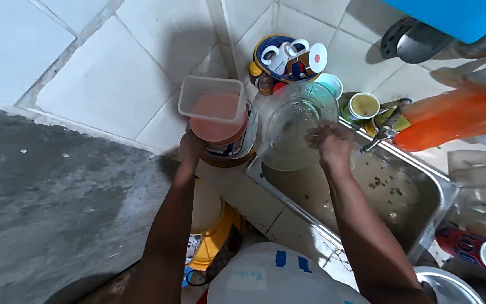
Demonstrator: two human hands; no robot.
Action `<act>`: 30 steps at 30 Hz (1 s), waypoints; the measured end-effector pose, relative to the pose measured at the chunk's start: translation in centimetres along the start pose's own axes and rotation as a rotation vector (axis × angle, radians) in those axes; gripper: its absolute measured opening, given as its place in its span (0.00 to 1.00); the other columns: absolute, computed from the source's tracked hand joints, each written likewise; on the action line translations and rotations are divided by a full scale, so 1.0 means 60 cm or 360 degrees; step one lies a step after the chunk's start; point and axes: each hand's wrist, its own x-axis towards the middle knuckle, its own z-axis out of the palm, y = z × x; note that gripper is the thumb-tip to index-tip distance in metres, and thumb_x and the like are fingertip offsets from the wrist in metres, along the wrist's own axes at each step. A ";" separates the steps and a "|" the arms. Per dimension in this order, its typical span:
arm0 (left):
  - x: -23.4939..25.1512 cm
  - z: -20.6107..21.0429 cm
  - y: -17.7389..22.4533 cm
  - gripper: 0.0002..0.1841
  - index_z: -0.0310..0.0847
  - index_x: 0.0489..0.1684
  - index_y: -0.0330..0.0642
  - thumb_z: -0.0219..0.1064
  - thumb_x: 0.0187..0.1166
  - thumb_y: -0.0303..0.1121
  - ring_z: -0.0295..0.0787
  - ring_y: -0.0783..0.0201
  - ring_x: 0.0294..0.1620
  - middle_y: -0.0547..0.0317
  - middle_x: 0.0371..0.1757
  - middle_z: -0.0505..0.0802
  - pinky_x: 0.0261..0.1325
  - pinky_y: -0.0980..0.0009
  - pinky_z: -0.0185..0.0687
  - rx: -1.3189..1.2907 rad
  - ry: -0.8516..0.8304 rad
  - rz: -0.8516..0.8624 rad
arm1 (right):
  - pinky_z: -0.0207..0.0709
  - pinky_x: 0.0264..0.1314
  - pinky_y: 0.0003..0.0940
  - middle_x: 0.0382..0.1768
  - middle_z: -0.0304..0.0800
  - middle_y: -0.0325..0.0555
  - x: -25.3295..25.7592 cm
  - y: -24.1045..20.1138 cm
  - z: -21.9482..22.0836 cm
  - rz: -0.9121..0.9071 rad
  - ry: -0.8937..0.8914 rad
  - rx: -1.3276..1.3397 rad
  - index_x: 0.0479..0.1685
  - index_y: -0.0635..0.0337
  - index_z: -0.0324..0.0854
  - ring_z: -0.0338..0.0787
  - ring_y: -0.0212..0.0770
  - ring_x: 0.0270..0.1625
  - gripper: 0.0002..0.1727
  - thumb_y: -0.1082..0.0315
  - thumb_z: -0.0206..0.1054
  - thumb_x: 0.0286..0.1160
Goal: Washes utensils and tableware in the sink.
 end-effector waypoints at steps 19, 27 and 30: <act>0.019 -0.019 0.029 0.23 0.72 0.75 0.34 0.68 0.81 0.27 0.88 0.60 0.52 0.44 0.59 0.88 0.54 0.61 0.88 -0.0361 -0.0471 0.0145 | 0.89 0.55 0.43 0.61 0.88 0.56 -0.007 0.046 0.106 0.0336 -0.0378 0.0137 0.81 0.65 0.66 0.94 0.44 0.50 0.21 0.68 0.50 0.94; 0.022 -0.025 -0.008 0.25 0.72 0.76 0.37 0.70 0.81 0.31 0.89 0.52 0.52 0.41 0.59 0.89 0.57 0.49 0.85 -0.0274 -0.0419 0.0078 | 0.89 0.51 0.40 0.63 0.88 0.54 0.014 0.076 0.130 0.0351 -0.0545 0.0156 0.84 0.59 0.61 0.94 0.44 0.51 0.22 0.67 0.50 0.95; 0.013 -0.031 -0.011 0.25 0.71 0.76 0.37 0.71 0.79 0.26 0.90 0.60 0.53 0.47 0.59 0.89 0.59 0.57 0.88 -0.0425 -0.0408 0.0083 | 0.92 0.50 0.44 0.56 0.92 0.56 0.023 0.113 0.158 0.0267 -0.0490 0.0208 0.91 0.53 0.48 0.97 0.47 0.47 0.31 0.70 0.53 0.92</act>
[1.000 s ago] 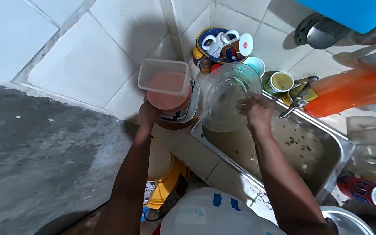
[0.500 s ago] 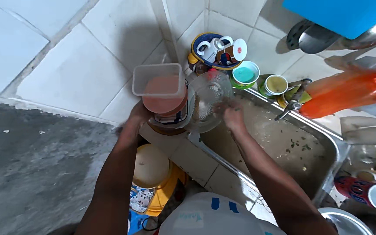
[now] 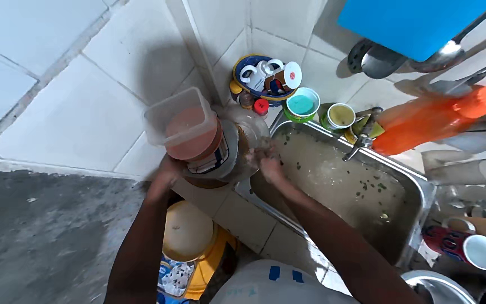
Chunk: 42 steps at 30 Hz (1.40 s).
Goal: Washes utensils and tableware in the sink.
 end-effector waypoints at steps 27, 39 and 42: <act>-0.120 0.054 0.014 0.22 0.66 0.71 0.12 0.56 0.86 0.25 0.83 0.69 0.47 0.30 0.59 0.83 0.51 0.78 0.81 0.0121 0.1186 0.0987 | 0.77 0.76 0.57 0.72 0.84 0.57 0.036 0.164 -0.219 -0.0464 0.0292 -0.1745 0.81 0.55 0.75 0.83 0.59 0.75 0.26 0.60 0.62 0.85; -0.006 0.578 0.076 0.41 0.60 0.90 0.41 0.71 0.79 0.50 0.47 0.33 0.93 0.34 0.91 0.62 0.89 0.38 0.50 0.1425 -0.0951 0.0555 | 0.73 0.74 0.71 0.69 0.85 0.65 -0.058 0.153 -0.437 0.0730 0.0212 -0.1658 0.69 0.64 0.83 0.83 0.66 0.74 0.22 0.58 0.62 0.86; -0.016 0.608 0.068 0.31 0.70 0.80 0.28 0.65 0.83 0.41 0.65 0.33 0.85 0.29 0.82 0.74 0.84 0.39 0.61 0.1473 -0.1025 0.0362 | 0.81 0.68 0.64 0.61 0.90 0.64 -0.080 0.063 -0.477 0.0331 0.0916 -0.1120 0.73 0.63 0.79 0.92 0.62 0.62 0.23 0.57 0.55 0.91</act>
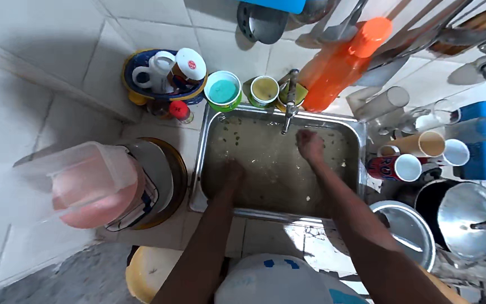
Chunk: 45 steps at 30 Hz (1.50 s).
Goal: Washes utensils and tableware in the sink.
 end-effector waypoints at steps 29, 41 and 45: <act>-0.019 0.120 0.143 0.51 0.42 0.96 0.41 0.78 0.74 0.36 0.73 0.41 0.83 0.35 0.85 0.72 0.83 0.46 0.70 -0.1025 0.0151 0.0042 | 0.78 0.74 0.60 0.74 0.81 0.64 0.001 0.106 0.041 0.0348 0.0351 0.0503 0.91 0.56 0.59 0.84 0.62 0.73 0.42 0.44 0.66 0.82; -0.088 0.129 0.148 0.22 0.76 0.70 0.24 0.52 0.93 0.37 0.80 0.43 0.70 0.31 0.70 0.83 0.73 0.50 0.76 -0.1249 -0.0273 -0.0419 | 0.34 0.86 0.82 0.92 0.50 0.68 -0.111 0.110 0.183 0.0347 -0.0716 -0.0628 0.92 0.63 0.56 0.49 0.72 0.93 0.50 0.39 0.66 0.76; -0.064 0.144 0.164 0.28 0.75 0.71 0.28 0.50 0.95 0.49 0.81 0.42 0.66 0.31 0.68 0.83 0.68 0.45 0.77 -0.1682 -0.0268 -0.0613 | 0.38 0.82 0.88 0.78 0.74 0.73 -0.152 0.063 0.179 0.0089 -0.1002 -0.0870 0.76 0.69 0.74 0.67 0.75 0.84 0.41 0.42 0.66 0.76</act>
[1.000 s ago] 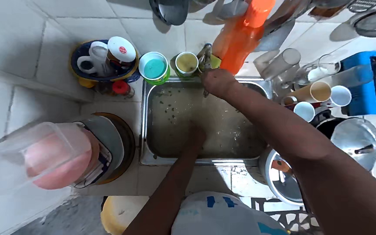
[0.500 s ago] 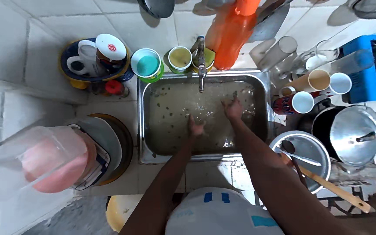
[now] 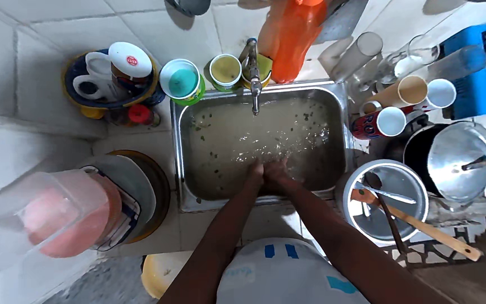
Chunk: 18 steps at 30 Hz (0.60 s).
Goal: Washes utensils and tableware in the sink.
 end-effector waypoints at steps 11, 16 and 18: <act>-0.021 -0.068 0.024 0.19 0.78 0.70 0.32 0.54 0.91 0.36 0.84 0.53 0.61 0.40 0.64 0.86 0.67 0.54 0.78 0.1349 -0.0723 0.0320 | 0.68 0.76 0.73 0.78 0.77 0.67 -0.019 0.015 0.024 -0.0054 -0.0171 0.0023 0.80 0.64 0.72 0.76 0.70 0.80 0.26 0.62 0.58 0.87; -0.022 -0.126 0.007 0.20 0.82 0.72 0.41 0.69 0.82 0.35 0.84 0.49 0.72 0.44 0.71 0.87 0.77 0.49 0.76 0.1176 -0.0297 0.0691 | 0.67 0.75 0.74 0.69 0.83 0.68 -0.019 0.035 -0.009 -0.0212 -0.0260 0.0086 0.70 0.63 0.81 0.79 0.69 0.75 0.23 0.59 0.65 0.82; -0.030 -0.154 0.005 0.28 0.73 0.82 0.43 0.70 0.82 0.35 0.81 0.47 0.75 0.42 0.79 0.81 0.77 0.48 0.77 0.0799 0.0153 0.0927 | 0.72 0.70 0.72 0.61 0.88 0.67 -0.002 0.060 -0.013 -0.0305 -0.0209 0.0254 0.64 0.64 0.84 0.85 0.67 0.68 0.19 0.60 0.64 0.84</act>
